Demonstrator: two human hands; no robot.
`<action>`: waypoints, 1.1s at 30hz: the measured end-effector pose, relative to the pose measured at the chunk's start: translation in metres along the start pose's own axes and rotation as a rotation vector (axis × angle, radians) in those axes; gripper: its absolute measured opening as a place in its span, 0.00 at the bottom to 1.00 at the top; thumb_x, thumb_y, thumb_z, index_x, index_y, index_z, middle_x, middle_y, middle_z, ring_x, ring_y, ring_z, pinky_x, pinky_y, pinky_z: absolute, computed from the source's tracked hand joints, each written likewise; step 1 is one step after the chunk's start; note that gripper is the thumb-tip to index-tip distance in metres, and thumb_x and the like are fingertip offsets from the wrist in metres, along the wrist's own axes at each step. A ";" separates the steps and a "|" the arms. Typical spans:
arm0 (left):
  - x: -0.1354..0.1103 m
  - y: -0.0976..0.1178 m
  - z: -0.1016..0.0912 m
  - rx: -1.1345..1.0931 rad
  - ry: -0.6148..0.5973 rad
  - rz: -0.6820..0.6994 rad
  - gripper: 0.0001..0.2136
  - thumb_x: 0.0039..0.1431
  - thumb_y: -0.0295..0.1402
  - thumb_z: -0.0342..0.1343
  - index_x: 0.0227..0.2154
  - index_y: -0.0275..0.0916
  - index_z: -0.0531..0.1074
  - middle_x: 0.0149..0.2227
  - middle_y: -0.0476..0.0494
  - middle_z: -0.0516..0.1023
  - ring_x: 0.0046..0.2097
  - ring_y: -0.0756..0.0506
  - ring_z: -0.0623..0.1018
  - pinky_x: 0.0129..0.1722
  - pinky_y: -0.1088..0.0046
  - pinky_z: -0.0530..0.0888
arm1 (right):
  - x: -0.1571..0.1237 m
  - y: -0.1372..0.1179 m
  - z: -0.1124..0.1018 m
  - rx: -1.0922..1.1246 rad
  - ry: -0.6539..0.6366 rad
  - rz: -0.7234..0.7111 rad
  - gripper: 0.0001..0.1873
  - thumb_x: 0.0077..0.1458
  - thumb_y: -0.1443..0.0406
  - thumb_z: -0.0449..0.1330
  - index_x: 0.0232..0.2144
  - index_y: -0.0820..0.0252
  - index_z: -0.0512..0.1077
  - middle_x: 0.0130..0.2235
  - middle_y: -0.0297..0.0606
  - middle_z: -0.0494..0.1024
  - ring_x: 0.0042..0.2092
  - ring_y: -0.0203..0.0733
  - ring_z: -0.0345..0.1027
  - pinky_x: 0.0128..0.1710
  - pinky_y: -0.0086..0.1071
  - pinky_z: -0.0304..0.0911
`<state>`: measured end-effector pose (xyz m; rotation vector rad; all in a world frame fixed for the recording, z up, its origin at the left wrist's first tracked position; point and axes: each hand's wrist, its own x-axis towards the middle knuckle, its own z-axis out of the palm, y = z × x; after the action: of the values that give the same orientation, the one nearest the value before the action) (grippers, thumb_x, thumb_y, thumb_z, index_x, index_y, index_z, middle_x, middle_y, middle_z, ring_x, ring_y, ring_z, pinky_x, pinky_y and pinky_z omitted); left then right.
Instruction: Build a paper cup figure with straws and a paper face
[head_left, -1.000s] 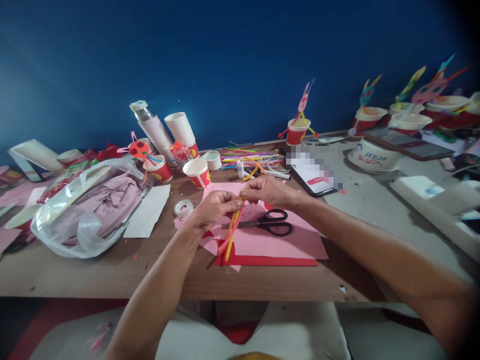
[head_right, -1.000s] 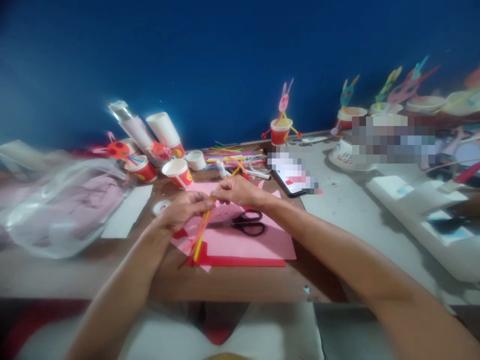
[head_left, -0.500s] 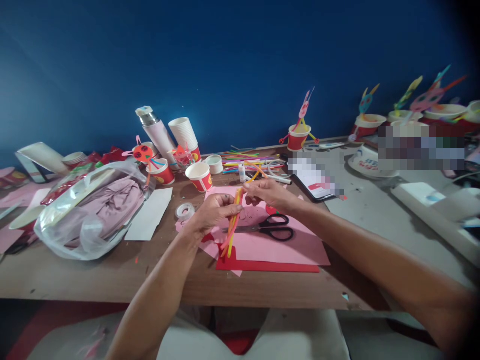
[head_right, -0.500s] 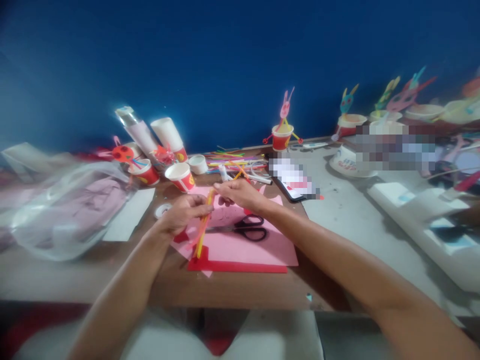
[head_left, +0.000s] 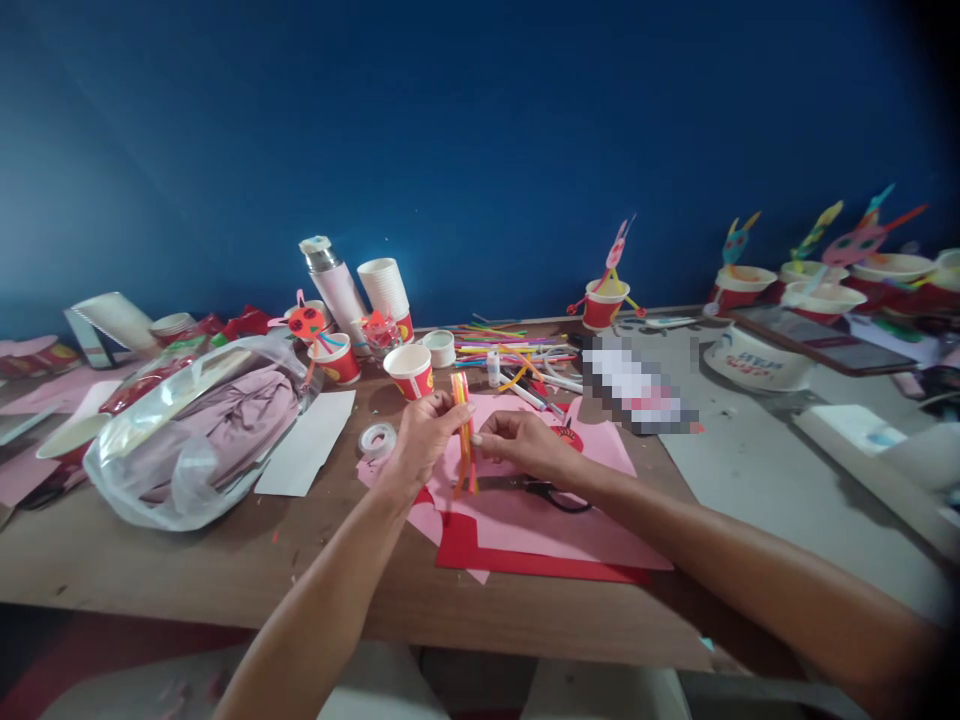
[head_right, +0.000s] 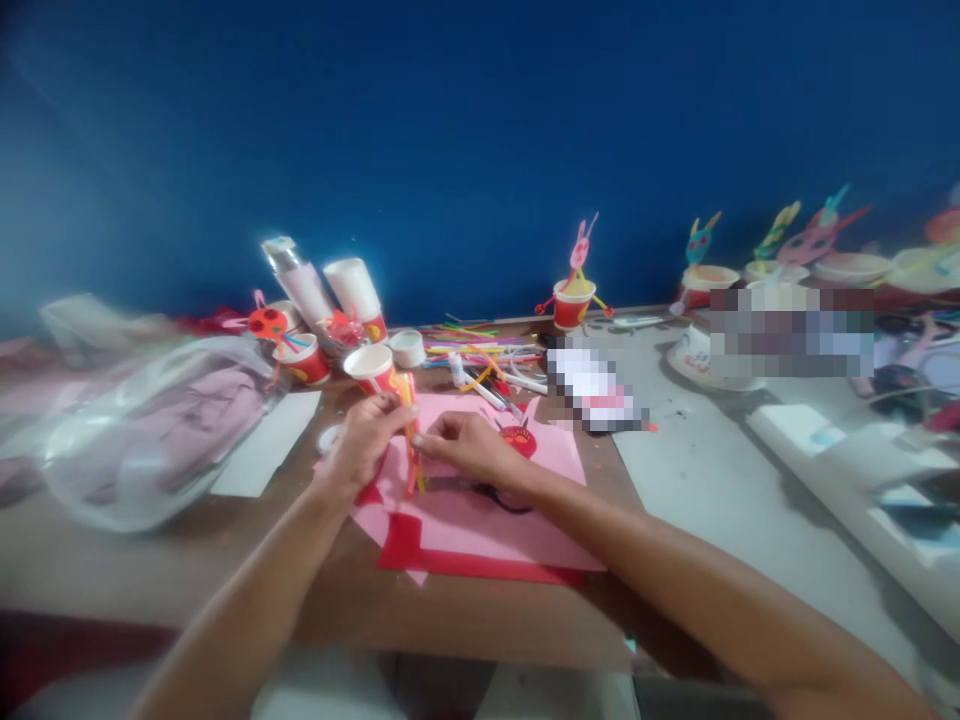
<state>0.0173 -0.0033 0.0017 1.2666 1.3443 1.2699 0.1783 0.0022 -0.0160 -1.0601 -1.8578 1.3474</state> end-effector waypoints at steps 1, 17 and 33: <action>0.000 0.000 0.001 0.013 -0.002 0.005 0.08 0.43 0.34 0.61 0.20 0.35 0.68 0.21 0.54 0.67 0.24 0.55 0.65 0.25 0.80 0.62 | 0.000 0.001 0.001 -0.009 0.004 0.006 0.19 0.47 0.50 0.58 0.24 0.62 0.67 0.23 0.31 0.68 0.24 0.31 0.58 0.22 0.25 0.52; -0.001 0.010 0.002 -0.333 -0.200 -0.267 0.10 0.36 0.31 0.65 0.19 0.32 0.70 0.19 0.50 0.70 0.23 0.54 0.69 0.26 0.80 0.66 | -0.006 -0.009 -0.017 -1.022 0.068 -0.803 0.12 0.59 0.70 0.47 0.34 0.63 0.70 0.32 0.41 0.72 0.37 0.40 0.62 0.39 0.35 0.55; 0.001 0.023 -0.010 -0.401 -0.164 -0.290 0.10 0.33 0.30 0.66 0.20 0.32 0.71 0.19 0.50 0.71 0.23 0.53 0.70 0.26 0.78 0.66 | -0.008 -0.008 -0.001 -0.533 0.035 -0.359 0.09 0.56 0.62 0.54 0.33 0.62 0.71 0.29 0.36 0.75 0.29 0.34 0.64 0.29 0.28 0.55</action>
<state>0.0101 -0.0045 0.0252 0.8430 1.0462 1.1335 0.1814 -0.0057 -0.0080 -0.9193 -2.3102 0.6375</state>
